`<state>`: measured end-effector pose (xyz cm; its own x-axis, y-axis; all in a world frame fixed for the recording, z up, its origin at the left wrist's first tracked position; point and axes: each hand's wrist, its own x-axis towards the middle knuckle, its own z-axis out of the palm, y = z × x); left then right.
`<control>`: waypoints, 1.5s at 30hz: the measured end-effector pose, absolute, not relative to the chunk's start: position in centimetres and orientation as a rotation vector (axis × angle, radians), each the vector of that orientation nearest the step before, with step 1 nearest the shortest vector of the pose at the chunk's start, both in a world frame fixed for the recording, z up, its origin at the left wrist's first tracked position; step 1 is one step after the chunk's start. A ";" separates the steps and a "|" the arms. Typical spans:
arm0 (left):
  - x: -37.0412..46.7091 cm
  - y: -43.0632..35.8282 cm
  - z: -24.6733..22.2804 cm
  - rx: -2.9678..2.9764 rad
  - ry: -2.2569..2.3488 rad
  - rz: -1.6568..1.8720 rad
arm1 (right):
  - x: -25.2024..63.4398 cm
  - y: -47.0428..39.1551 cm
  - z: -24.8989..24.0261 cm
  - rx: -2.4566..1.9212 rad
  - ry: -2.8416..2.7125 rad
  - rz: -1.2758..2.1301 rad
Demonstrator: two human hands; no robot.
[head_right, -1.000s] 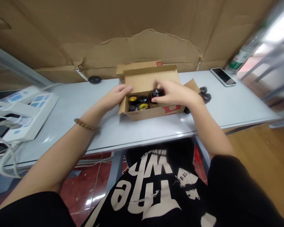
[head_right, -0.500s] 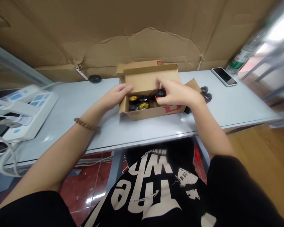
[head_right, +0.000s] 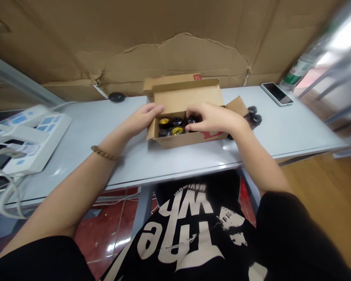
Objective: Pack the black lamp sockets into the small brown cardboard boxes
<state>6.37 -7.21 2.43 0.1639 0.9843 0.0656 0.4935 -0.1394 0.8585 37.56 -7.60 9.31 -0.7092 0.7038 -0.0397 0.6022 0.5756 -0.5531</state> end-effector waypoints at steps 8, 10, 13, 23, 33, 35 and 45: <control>6.3 -7.2 2.4 1.766 1.392 0.880 | 37.5 -7.4 8.6 -1.087 -2.674 0.963; 6.3 -7.2 2.5 1.766 1.392 0.881 | 37.4 -7.3 8.5 -1.088 -2.678 0.970; 6.3 -7.2 2.5 1.764 1.404 0.879 | 37.2 -7.2 8.5 -1.129 -2.702 0.968; 6.5 -7.4 2.5 1.763 1.371 0.870 | 36.5 -7.7 9.2 -1.321 -2.706 1.009; 6.4 -7.4 2.5 1.751 1.447 0.830 | 37.9 -7.3 10.3 -1.217 -2.272 0.534; 6.5 -7.5 2.6 1.745 1.416 0.850 | 39.7 -6.5 10.9 -1.309 -2.058 0.240; 6.9 -8.1 3.3 1.780 1.407 0.957 | 47.8 -1.2 10.5 -2.121 -2.275 0.529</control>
<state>6.87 -8.09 3.34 0.1511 0.9785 0.1403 0.4904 -0.1974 0.8488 47.82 -1.20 10.51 -0.0960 0.9673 -0.2347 0.9716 0.0399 -0.2331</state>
